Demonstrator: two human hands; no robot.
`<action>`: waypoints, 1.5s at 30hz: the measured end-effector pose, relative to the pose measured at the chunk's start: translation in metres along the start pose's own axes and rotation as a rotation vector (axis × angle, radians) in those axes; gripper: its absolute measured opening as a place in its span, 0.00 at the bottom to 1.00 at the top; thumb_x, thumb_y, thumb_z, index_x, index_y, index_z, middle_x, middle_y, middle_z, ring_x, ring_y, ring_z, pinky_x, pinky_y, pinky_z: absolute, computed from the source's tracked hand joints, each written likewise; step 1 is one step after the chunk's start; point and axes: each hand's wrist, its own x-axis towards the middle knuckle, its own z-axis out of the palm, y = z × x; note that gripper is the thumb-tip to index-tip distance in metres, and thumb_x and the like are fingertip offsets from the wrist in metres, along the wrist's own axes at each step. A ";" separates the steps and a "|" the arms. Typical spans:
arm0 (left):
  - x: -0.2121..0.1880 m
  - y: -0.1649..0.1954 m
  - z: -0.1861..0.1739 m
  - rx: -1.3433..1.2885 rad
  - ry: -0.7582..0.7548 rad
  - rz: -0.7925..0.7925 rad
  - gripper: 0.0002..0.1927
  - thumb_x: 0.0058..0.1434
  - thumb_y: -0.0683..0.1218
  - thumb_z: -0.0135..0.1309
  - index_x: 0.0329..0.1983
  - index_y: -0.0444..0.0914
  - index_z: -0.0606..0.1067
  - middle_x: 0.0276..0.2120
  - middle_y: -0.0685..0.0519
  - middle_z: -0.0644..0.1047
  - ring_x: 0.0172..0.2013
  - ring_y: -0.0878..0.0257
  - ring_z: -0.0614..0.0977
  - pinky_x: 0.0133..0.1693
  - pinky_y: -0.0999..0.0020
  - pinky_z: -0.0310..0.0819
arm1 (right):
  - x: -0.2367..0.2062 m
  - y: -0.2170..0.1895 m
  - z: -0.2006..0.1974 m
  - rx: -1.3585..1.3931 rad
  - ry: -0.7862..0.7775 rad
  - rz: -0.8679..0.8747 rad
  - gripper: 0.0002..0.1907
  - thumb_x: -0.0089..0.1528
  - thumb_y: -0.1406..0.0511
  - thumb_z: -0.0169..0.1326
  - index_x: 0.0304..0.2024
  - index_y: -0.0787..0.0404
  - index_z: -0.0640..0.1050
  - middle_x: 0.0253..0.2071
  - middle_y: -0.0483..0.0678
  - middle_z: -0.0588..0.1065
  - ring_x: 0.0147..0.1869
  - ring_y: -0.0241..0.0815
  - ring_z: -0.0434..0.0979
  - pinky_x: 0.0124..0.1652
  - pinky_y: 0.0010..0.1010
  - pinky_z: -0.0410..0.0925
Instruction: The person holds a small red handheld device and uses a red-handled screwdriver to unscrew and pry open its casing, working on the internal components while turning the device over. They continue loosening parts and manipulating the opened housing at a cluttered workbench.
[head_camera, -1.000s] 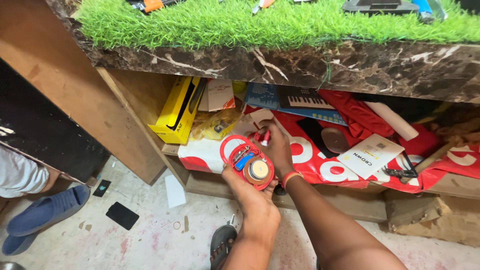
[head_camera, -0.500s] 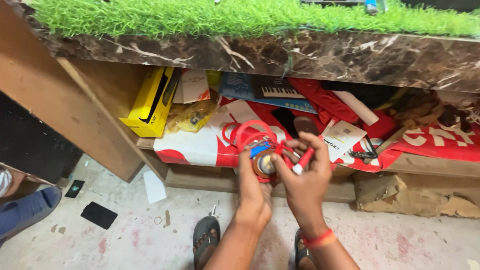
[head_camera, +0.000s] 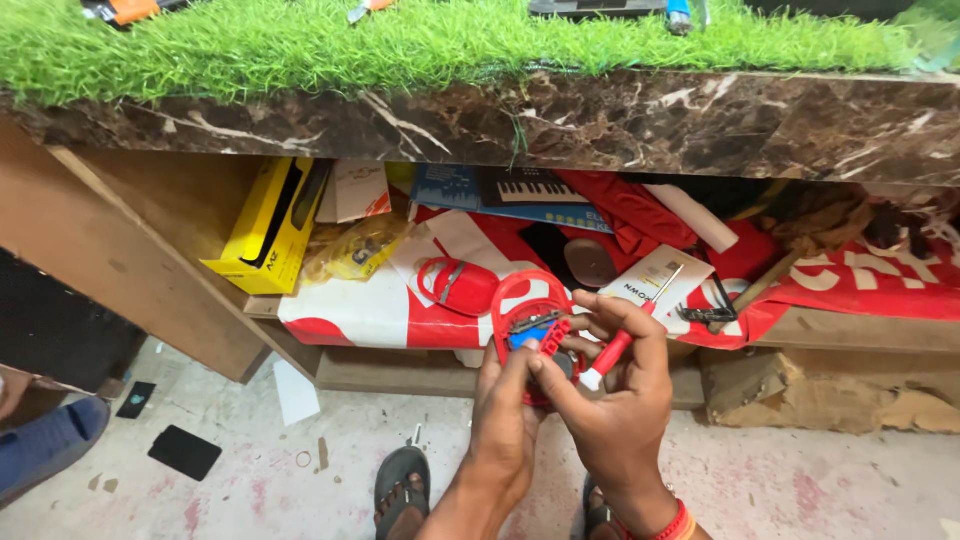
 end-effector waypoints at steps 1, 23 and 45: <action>0.000 -0.003 -0.001 0.005 0.013 0.006 0.23 0.64 0.51 0.49 0.62 0.42 0.69 0.50 0.55 0.80 0.47 0.66 0.81 0.47 0.66 0.78 | 0.000 0.000 0.001 0.000 -0.012 0.001 0.34 0.54 0.79 0.64 0.60 0.67 0.66 0.60 0.55 0.73 0.59 0.42 0.76 0.57 0.36 0.75; 0.003 0.005 -0.004 0.089 0.085 -0.025 0.24 0.62 0.54 0.57 0.61 0.45 0.71 0.48 0.57 0.76 0.46 0.68 0.77 0.45 0.68 0.72 | -0.004 0.002 0.003 0.038 -0.068 0.048 0.35 0.51 0.80 0.65 0.59 0.68 0.66 0.58 0.57 0.73 0.64 0.45 0.77 0.63 0.37 0.73; 0.006 0.009 -0.004 0.080 0.123 -0.001 0.29 0.59 0.59 0.58 0.61 0.44 0.70 0.48 0.55 0.78 0.48 0.66 0.79 0.47 0.67 0.75 | -0.006 0.001 0.001 -0.048 -0.069 0.067 0.38 0.48 0.78 0.68 0.58 0.66 0.67 0.57 0.57 0.76 0.59 0.43 0.79 0.57 0.34 0.75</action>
